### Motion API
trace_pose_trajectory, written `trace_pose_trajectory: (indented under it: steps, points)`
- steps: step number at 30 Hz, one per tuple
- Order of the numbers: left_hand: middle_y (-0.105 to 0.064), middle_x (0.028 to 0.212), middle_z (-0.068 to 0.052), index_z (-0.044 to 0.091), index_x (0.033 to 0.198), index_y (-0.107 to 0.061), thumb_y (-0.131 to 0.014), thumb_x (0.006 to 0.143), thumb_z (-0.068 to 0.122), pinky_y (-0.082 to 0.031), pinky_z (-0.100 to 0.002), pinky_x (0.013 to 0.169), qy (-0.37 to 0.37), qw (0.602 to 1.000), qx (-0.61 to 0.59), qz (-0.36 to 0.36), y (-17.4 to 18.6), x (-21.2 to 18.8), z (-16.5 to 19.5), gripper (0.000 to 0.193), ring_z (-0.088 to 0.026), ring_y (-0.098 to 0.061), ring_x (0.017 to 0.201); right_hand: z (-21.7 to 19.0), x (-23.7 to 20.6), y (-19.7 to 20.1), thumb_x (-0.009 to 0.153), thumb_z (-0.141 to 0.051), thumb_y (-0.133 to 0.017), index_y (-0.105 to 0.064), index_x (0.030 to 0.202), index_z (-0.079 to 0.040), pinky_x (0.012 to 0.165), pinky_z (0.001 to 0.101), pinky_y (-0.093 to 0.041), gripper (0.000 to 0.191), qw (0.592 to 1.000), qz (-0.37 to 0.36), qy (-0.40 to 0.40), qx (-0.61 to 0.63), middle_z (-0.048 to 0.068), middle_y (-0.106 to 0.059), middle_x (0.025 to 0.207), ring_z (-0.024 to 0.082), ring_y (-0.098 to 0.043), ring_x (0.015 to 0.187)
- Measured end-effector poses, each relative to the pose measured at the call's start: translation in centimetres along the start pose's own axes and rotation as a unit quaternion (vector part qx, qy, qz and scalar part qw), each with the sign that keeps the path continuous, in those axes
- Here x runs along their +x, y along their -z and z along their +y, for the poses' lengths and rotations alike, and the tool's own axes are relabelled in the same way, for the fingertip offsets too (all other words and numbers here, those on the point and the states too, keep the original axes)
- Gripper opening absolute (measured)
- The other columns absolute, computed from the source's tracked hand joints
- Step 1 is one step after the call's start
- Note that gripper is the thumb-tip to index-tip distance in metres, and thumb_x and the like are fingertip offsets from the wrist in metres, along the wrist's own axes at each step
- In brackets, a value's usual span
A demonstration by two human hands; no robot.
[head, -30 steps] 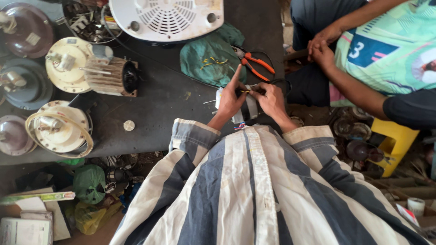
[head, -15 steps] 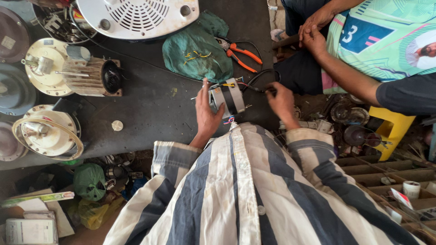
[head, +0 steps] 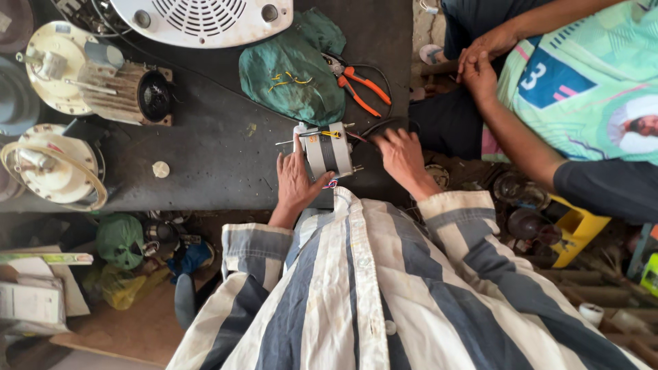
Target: The person sits at a cluttered workbench, moves a mixer grinder base aside, and unwraps a cloth bag containing a small electric motor. They use pliers to strip insulation from wire ends, then hold the motor and work on its wiring, cutting and adjusting the leads.
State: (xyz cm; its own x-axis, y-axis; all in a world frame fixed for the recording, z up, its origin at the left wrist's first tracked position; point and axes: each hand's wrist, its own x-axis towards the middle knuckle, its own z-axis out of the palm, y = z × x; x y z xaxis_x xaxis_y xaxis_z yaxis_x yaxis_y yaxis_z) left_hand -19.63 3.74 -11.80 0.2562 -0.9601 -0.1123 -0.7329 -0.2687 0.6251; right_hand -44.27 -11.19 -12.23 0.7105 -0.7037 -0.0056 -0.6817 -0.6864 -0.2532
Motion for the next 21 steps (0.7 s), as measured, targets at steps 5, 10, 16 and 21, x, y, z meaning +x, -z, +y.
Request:
trace_pose_trajectory:
  steps: [5,10,16,21]
  points:
    - [-0.066,0.118,-0.018,-0.004,0.162,-0.001,-0.083,0.065,0.073,-0.040,-0.048,0.099,0.041,0.993,0.001,-0.112,0.8,1.8,-0.8,0.149,-0.037,-0.061,0.108,0.1,0.4,1.2,0.091,-0.019,-0.067,-0.072,0.117,-0.011,0.079,0.0474,-0.052,0.027,0.988,-0.056,-0.033,0.141,0.012,-0.067,0.101,0.035,-0.067,0.094]
    - [-0.071,0.125,-0.020,-0.003,0.162,0.003,-0.092,0.054,0.063,-0.040,-0.049,0.100,0.047,0.994,-0.071,-0.072,0.5,2.3,-0.5,0.158,-0.040,-0.064,0.116,0.9,2.4,1.1,0.090,-0.025,-0.069,-0.071,0.117,-0.009,0.080,0.0478,-0.055,0.031,0.978,-0.102,-0.012,0.180,0.011,-0.071,0.108,0.037,-0.068,0.099]
    - [-0.069,0.129,-0.023,0.004,0.163,0.005,-0.095,0.054,0.050,-0.047,-0.042,0.108,0.142,0.980,-0.127,-0.060,1.9,0.1,-1.4,0.155,-0.039,-0.066,0.121,1.4,4.3,0.7,0.095,-0.028,-0.068,-0.074,0.113,-0.013,0.079,0.0475,-0.055,0.024,0.980,-0.136,0.009,0.147,0.008,-0.073,0.104,0.034,-0.069,0.097]
    - [-0.070,0.129,-0.024,0.007,0.166,0.005,-0.094,0.062,0.043,-0.047,-0.041,0.109,0.210,0.952,-0.220,-0.024,4.4,-4.1,-3.8,0.148,-0.036,-0.066,0.125,-0.7,5.0,0.0,0.095,-0.029,-0.067,-0.075,0.112,-0.014,0.077,0.0477,-0.055,0.024,0.971,-0.161,0.044,0.174,0.007,-0.074,0.102,0.034,-0.070,0.095]
